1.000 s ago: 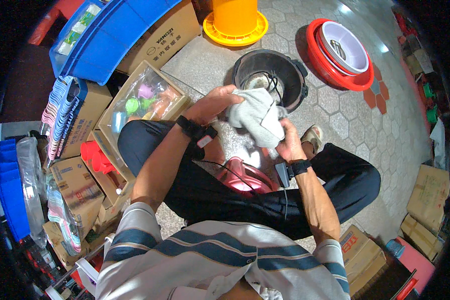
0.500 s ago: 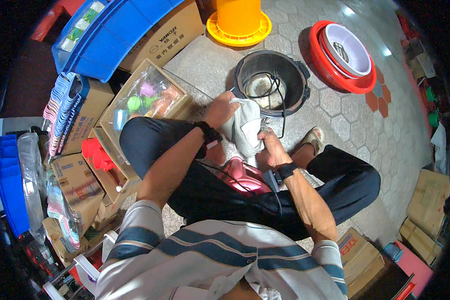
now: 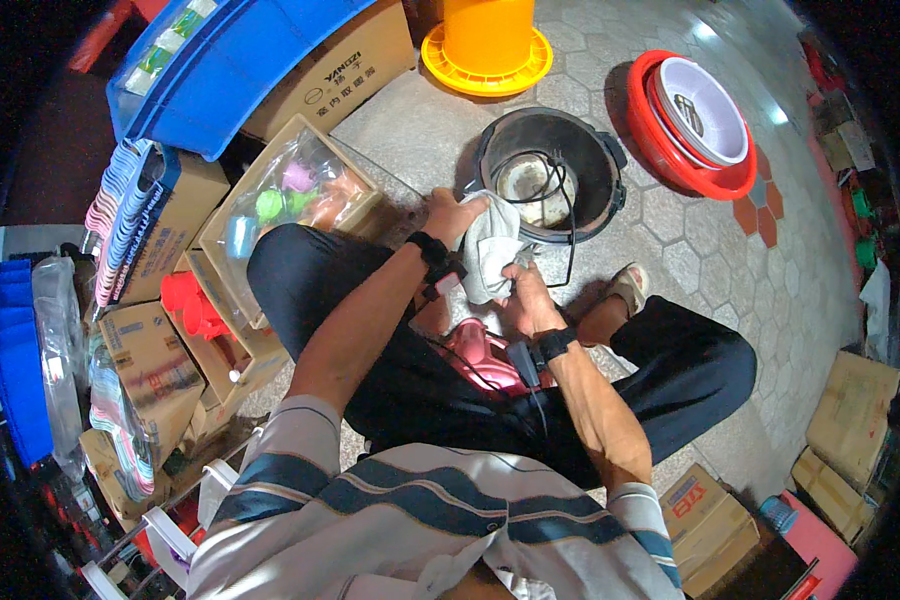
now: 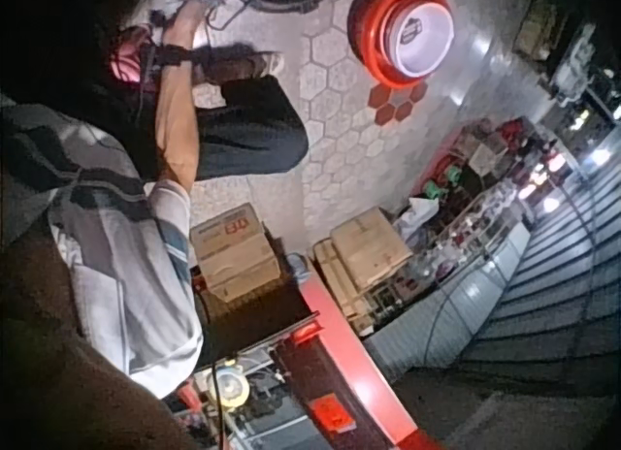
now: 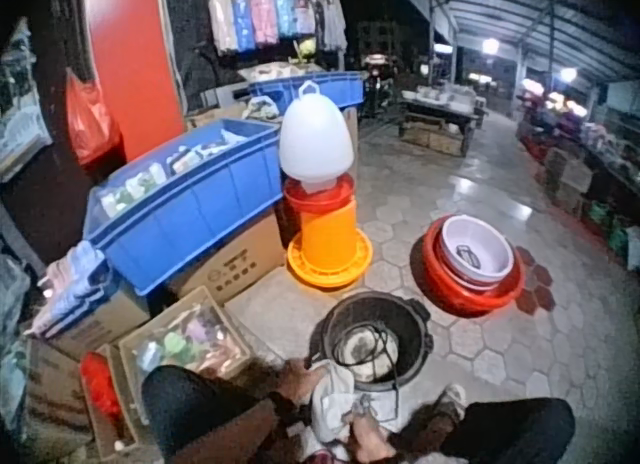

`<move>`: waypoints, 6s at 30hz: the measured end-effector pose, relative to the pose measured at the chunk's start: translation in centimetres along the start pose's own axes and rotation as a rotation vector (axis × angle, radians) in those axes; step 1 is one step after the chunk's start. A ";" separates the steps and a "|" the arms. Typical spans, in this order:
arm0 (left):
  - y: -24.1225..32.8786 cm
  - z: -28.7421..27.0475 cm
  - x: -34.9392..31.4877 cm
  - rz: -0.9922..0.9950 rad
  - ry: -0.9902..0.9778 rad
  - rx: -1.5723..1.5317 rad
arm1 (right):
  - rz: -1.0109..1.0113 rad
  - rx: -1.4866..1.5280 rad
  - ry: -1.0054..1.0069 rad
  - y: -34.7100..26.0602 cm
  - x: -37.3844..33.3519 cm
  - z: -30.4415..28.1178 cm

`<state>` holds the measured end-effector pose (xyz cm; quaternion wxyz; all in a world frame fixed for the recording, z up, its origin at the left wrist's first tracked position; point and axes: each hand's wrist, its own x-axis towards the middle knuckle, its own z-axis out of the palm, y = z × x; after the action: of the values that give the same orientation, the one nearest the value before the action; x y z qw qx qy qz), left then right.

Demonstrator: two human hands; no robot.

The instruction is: The person assembles a poultry feeder by placing a white water reservoir onto a red base and then onto a yellow base. They then use a cloth to wipe the inside of a black pot containing a metal strainer and place the cloth inside the pot.

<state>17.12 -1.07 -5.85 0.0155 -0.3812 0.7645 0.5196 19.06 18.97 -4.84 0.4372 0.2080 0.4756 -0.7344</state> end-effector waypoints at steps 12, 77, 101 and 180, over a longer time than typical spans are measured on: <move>0.5 0.8 -5.6 0.029 -0.603 -0.200 | 0.079 -0.144 0.076 1.2 -1.4 0.1; -1.1 13.1 -5.7 0.117 -0.409 -0.397 | -0.110 0.173 0.087 -5.8 -0.7 -6.2; 0.4 1.8 -2.4 -0.162 -0.496 -0.144 | -0.126 -0.137 0.270 -6.4 1.4 -6.7; -0.7 1.0 -2.1 0.344 -0.165 0.251 | -0.126 -0.174 0.290 -5.4 2.2 -3.5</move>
<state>18.60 0.81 -6.00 0.0366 -0.1968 0.8729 0.4449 13.00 22.00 -5.29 0.3335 0.2427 0.6075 -0.6788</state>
